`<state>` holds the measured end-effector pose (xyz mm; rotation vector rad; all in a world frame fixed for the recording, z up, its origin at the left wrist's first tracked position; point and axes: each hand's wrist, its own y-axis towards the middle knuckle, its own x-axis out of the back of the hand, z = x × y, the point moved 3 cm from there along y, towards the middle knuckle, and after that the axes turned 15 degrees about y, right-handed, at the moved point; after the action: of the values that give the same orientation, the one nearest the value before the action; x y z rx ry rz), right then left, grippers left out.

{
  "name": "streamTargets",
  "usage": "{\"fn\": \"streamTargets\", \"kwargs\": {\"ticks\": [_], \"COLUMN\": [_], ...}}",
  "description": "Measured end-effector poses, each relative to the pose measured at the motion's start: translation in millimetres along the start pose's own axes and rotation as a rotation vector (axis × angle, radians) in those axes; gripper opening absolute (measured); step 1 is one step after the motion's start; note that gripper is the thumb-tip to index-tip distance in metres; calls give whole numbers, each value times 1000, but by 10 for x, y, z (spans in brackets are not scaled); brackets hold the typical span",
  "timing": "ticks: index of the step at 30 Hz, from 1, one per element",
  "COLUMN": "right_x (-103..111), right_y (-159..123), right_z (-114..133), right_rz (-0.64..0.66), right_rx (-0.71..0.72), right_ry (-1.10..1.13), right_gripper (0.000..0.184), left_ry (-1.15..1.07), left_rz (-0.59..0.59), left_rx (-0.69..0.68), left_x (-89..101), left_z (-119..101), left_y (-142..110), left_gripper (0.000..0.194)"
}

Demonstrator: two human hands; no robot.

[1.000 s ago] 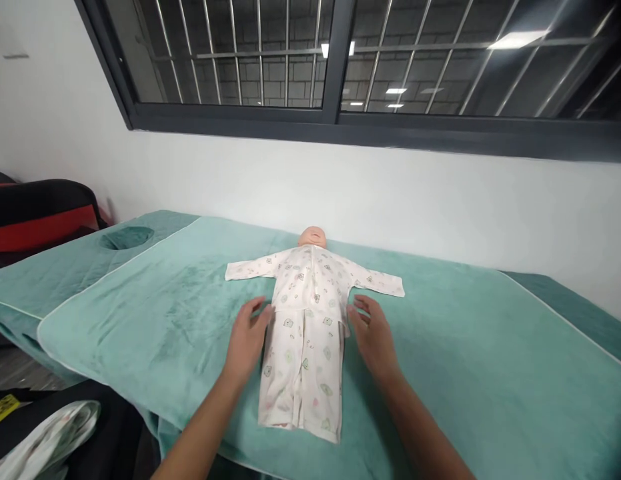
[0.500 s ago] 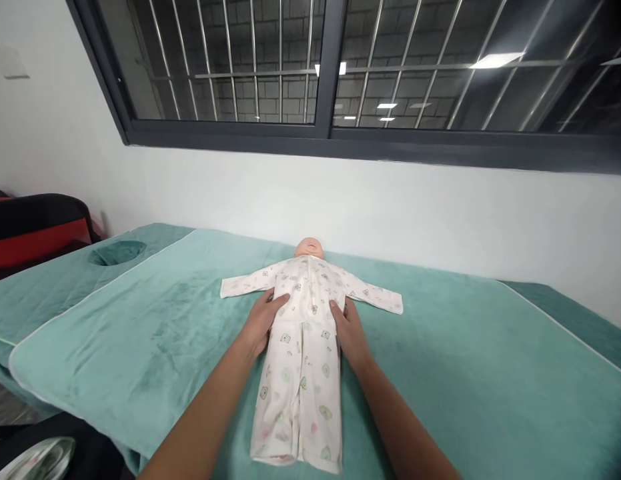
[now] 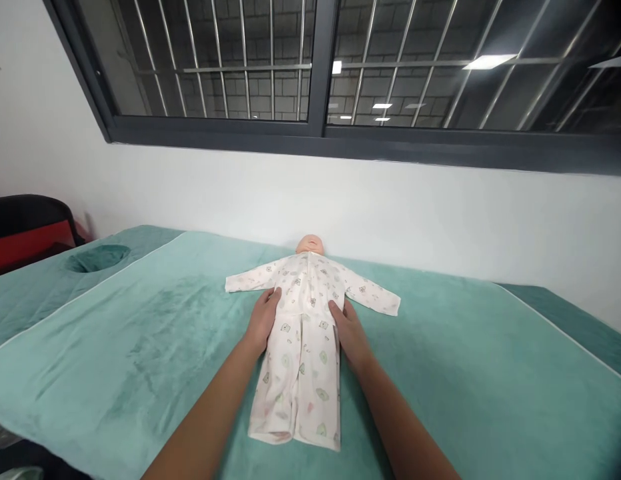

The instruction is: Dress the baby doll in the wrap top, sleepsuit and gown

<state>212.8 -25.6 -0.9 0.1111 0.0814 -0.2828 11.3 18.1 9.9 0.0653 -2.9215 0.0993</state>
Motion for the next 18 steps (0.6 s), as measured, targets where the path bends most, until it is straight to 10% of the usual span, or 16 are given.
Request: {"fn": "streamTargets", "kwargs": {"ticks": [5,11,18], "right_x": [97,89,213], "right_y": [-158,-377,-274], "right_z": [55,36,-27], "right_rz": [-59,218,-67], "right_rx": [140,287,180], "right_ry": [-328,-509,-341], "right_gripper": [62,48,52], "left_ry": [342,518,341], "left_rz": [-162,-278,-287], "left_rx": [-136,-210,-238], "left_x": [125,228,258], "left_z": [122,221,151], "left_y": [-177,-381,-286], "left_gripper": [34,34,37]}}
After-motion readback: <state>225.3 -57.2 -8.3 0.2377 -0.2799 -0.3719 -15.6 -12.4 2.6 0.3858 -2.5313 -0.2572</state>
